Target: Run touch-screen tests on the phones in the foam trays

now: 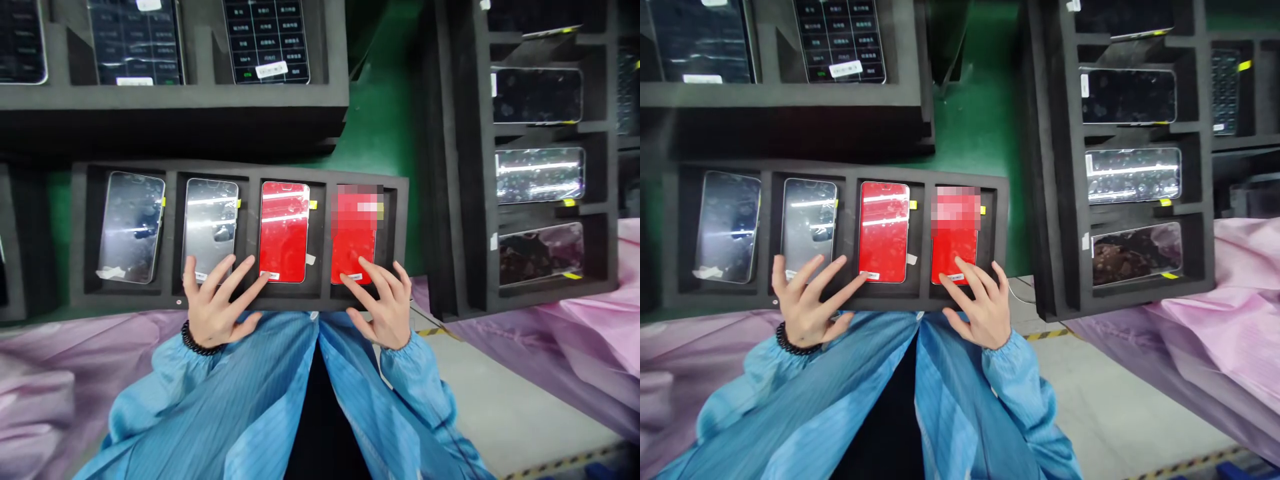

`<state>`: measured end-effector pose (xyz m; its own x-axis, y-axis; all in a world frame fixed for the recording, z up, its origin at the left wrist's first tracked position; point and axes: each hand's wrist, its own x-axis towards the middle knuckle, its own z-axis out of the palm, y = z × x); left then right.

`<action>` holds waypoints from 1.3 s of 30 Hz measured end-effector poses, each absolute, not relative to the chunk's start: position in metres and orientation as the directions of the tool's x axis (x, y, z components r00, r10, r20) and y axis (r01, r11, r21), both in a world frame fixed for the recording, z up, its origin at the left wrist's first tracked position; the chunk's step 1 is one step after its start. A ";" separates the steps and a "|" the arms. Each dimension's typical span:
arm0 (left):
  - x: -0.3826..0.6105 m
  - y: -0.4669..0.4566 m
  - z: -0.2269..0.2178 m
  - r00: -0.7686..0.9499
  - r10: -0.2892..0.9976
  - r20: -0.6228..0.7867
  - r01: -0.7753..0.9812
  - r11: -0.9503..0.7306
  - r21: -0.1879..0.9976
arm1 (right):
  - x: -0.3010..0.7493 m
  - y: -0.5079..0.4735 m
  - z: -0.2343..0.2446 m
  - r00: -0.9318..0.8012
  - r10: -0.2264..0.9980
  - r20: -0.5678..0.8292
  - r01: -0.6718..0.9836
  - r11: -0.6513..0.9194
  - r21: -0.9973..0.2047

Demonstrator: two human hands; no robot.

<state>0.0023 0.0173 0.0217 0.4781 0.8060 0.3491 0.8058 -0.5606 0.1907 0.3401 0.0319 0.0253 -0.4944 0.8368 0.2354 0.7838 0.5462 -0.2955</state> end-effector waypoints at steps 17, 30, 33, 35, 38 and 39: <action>0.002 0.015 0.020 0.496 0.807 0.320 0.831 -0.548 0.093 | 0.340 0.032 0.025 -0.505 0.836 0.215 0.779 0.549 -0.305; 0.001 0.012 0.015 0.443 0.825 0.350 0.851 -0.510 0.123 | 0.340 0.030 0.022 -0.445 0.858 0.256 0.768 0.513 -0.384; 0.002 0.011 0.015 0.389 0.833 0.394 0.866 -0.476 0.152 | 0.339 0.031 0.023 -0.456 0.838 0.299 0.752 0.543 -0.374; 0.003 0.012 0.017 0.421 0.837 0.351 0.867 -0.485 0.117 | 0.339 0.032 0.025 -0.486 0.831 0.270 0.760 0.555 -0.338; 0.003 0.013 0.020 0.484 0.825 0.290 0.845 -0.527 0.087 | 0.340 0.032 0.025 -0.503 0.839 0.207 0.778 0.544 -0.314; 0.004 0.014 0.020 0.475 0.825 0.305 0.845 -0.525 0.104 | 0.340 0.032 0.025 -0.490 0.845 0.215 0.778 0.535 -0.329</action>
